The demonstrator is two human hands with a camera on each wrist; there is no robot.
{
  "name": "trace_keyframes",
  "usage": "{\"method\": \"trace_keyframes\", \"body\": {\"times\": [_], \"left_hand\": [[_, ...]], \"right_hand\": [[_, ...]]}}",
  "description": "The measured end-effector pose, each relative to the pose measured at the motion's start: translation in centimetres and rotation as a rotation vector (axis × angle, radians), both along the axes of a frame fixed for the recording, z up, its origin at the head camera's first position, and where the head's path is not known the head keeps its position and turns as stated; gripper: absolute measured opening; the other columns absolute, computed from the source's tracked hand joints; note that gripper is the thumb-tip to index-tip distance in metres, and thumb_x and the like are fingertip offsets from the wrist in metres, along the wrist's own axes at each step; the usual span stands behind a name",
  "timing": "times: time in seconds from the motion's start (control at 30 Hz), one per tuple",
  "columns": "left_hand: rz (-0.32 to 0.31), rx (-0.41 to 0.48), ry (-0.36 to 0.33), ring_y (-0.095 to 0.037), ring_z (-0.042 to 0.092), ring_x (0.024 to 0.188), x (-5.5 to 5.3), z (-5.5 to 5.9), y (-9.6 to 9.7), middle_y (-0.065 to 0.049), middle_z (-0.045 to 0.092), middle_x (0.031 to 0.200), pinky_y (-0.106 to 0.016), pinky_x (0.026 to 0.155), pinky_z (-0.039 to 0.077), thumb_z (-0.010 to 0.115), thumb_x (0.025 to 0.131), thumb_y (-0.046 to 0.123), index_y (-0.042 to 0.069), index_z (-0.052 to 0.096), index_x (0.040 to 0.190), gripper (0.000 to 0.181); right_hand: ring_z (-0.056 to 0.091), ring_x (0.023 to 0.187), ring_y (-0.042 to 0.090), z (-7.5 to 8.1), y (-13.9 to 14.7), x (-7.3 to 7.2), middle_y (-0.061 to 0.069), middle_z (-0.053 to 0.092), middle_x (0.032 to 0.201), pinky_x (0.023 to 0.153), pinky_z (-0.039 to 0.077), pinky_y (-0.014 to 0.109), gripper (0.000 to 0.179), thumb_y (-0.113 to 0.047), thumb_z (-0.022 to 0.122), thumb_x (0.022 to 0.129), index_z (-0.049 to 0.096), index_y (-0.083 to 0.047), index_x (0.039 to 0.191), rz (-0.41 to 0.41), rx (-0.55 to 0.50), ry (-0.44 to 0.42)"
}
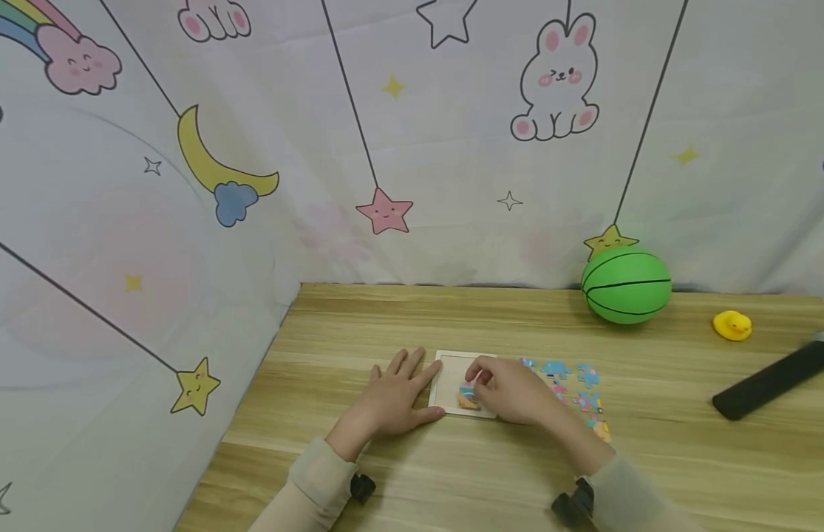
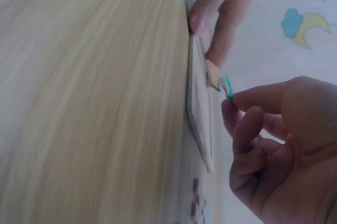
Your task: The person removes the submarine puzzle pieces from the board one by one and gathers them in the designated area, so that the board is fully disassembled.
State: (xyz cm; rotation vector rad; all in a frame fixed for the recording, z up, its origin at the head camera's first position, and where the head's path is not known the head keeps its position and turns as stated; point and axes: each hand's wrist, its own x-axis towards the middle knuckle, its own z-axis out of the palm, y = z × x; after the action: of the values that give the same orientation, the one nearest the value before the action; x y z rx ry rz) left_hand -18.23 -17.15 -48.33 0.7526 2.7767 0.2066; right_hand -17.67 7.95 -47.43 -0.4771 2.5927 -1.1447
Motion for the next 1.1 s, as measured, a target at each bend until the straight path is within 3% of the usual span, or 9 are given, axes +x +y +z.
{"method": "trace_keyframes", "body": {"times": [0.23,0.43,0.67,0.87,1.1], "left_hand": [[0.002,0.01,-0.007,-0.046,0.017,0.155,0.0,-0.1,0.0,-0.013,0.018,0.171,-0.08,0.107,0.025,0.056,0.099,0.067,0.026,0.033,0.165,0.081],[-0.007,0.014,-0.001,-0.046,0.017,0.154,0.0,0.0,0.0,-0.014,0.019,0.171,-0.08,0.107,0.025,0.055,0.099,0.067,0.025,0.032,0.165,0.082],[-0.007,0.008,-0.01,-0.046,0.017,0.154,0.0,0.0,0.0,-0.014,0.018,0.171,-0.08,0.107,0.025,0.055,0.099,0.067,0.025,0.031,0.166,0.082],[-0.006,0.004,-0.012,-0.046,0.016,0.155,0.0,-0.1,0.0,-0.013,0.017,0.172,-0.08,0.107,0.024,0.054,0.099,0.067,0.026,0.03,0.166,0.082],[-0.003,0.002,-0.016,-0.045,0.015,0.155,-0.1,0.0,0.0,-0.013,0.016,0.172,-0.08,0.108,0.024,0.054,0.099,0.067,0.026,0.029,0.166,0.083]], "right_hand": [[0.055,0.067,0.014,0.1,2.5,0.6,-0.006,0.065,0.088,0.061,0.046,0.034,0.011,-0.01,0.064,0.1,0.069,-0.018,0.103,-0.016,-0.002,-0.004],[0.058,0.07,0.012,-0.2,4.3,1.4,-0.009,0.066,0.087,0.064,0.048,0.032,0.008,-0.013,0.066,0.099,0.07,-0.019,0.102,-0.025,0.001,0.046],[0.055,0.067,0.012,-0.3,6.2,2.3,-0.007,0.066,0.088,0.06,0.046,0.029,0.008,-0.011,0.066,0.099,0.07,-0.017,0.103,-0.029,-0.013,0.045],[0.058,0.079,0.011,-0.8,7.2,2.6,-0.008,0.065,0.088,0.069,0.047,0.03,0.009,-0.01,0.066,0.099,0.07,-0.017,0.103,-0.026,0.001,0.052],[0.056,0.08,0.009,-1.0,7.7,3.0,-0.011,0.062,0.084,0.071,0.048,0.028,0.011,-0.008,0.067,0.098,0.07,-0.018,0.101,-0.006,0.022,0.093]]}}
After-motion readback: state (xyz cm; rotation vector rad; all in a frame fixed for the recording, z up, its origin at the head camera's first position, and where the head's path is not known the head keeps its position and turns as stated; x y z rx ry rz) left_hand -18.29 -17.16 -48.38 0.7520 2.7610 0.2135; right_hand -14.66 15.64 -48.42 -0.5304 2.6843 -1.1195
